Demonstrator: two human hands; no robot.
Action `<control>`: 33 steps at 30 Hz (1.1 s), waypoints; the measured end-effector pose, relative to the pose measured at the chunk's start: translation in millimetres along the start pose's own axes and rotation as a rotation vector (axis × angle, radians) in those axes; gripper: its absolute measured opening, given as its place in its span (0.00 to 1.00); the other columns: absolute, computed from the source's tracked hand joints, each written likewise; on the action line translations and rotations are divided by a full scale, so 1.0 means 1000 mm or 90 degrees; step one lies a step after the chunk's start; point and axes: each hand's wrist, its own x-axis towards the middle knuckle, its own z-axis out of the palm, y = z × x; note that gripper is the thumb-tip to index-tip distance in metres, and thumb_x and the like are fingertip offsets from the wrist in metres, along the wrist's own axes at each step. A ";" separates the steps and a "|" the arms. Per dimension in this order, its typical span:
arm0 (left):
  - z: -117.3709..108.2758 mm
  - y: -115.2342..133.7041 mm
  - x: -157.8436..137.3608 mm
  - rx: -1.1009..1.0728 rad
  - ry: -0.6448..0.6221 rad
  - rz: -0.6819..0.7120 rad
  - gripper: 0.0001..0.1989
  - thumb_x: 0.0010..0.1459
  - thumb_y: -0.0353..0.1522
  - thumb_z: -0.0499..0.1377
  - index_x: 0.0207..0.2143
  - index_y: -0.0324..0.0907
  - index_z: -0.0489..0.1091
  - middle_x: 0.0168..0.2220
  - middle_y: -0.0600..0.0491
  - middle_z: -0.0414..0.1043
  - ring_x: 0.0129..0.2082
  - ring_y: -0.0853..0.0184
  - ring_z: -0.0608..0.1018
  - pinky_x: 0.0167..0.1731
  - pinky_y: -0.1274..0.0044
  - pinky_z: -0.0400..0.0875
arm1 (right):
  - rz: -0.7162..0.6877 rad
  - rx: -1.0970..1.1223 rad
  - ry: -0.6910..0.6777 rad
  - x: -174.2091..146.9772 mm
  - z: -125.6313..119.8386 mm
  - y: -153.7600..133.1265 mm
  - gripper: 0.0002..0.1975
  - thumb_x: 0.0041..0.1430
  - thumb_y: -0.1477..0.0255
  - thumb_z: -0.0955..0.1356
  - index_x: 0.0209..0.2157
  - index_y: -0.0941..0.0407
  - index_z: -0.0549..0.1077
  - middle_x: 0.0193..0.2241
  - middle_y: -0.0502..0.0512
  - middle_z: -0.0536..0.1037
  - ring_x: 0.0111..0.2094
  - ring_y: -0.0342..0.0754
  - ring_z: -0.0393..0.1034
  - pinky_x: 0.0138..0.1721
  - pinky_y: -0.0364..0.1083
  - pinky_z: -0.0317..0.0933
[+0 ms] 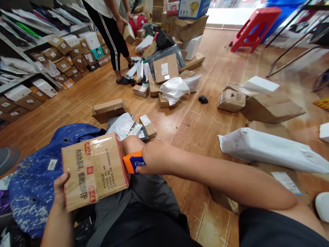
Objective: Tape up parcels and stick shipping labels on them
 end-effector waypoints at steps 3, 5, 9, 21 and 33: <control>0.002 0.002 0.001 -0.022 0.019 0.006 0.35 0.42 0.45 0.73 0.54 0.49 0.76 0.41 0.51 0.87 0.48 0.40 0.86 0.45 0.56 0.86 | -0.016 0.006 0.011 0.005 0.001 0.013 0.33 0.66 0.43 0.70 0.42 0.62 0.83 0.35 0.68 0.84 0.36 0.62 0.81 0.36 0.52 0.67; 0.001 0.002 0.006 -0.044 0.053 0.007 0.38 0.36 0.43 0.74 0.53 0.47 0.76 0.38 0.50 0.87 0.48 0.38 0.86 0.45 0.55 0.86 | -0.072 0.091 -0.012 0.013 0.003 0.034 0.32 0.64 0.42 0.71 0.38 0.61 0.82 0.31 0.62 0.83 0.33 0.57 0.78 0.34 0.49 0.65; 0.000 0.001 0.016 -0.079 0.106 -0.001 0.39 0.33 0.41 0.72 0.53 0.46 0.77 0.35 0.51 0.86 0.48 0.37 0.86 0.44 0.55 0.86 | -0.212 0.439 -0.170 0.025 0.017 0.082 0.28 0.61 0.43 0.73 0.38 0.58 0.78 0.31 0.53 0.82 0.31 0.47 0.75 0.32 0.43 0.64; 0.012 0.003 0.008 -0.032 0.091 -0.033 0.41 0.32 0.44 0.73 0.53 0.43 0.77 0.37 0.48 0.85 0.43 0.39 0.86 0.41 0.55 0.86 | -0.022 0.197 -0.055 -0.005 0.019 0.055 0.30 0.60 0.41 0.72 0.36 0.56 0.80 0.29 0.56 0.82 0.27 0.51 0.74 0.27 0.46 0.59; -0.013 -0.008 0.009 -0.200 0.114 0.072 0.33 0.43 0.40 0.68 0.55 0.51 0.78 0.36 0.54 0.87 0.27 0.57 0.85 0.35 0.66 0.86 | 0.053 0.021 0.076 0.013 0.012 0.032 0.26 0.62 0.48 0.75 0.35 0.60 0.83 0.33 0.68 0.85 0.36 0.65 0.82 0.36 0.52 0.68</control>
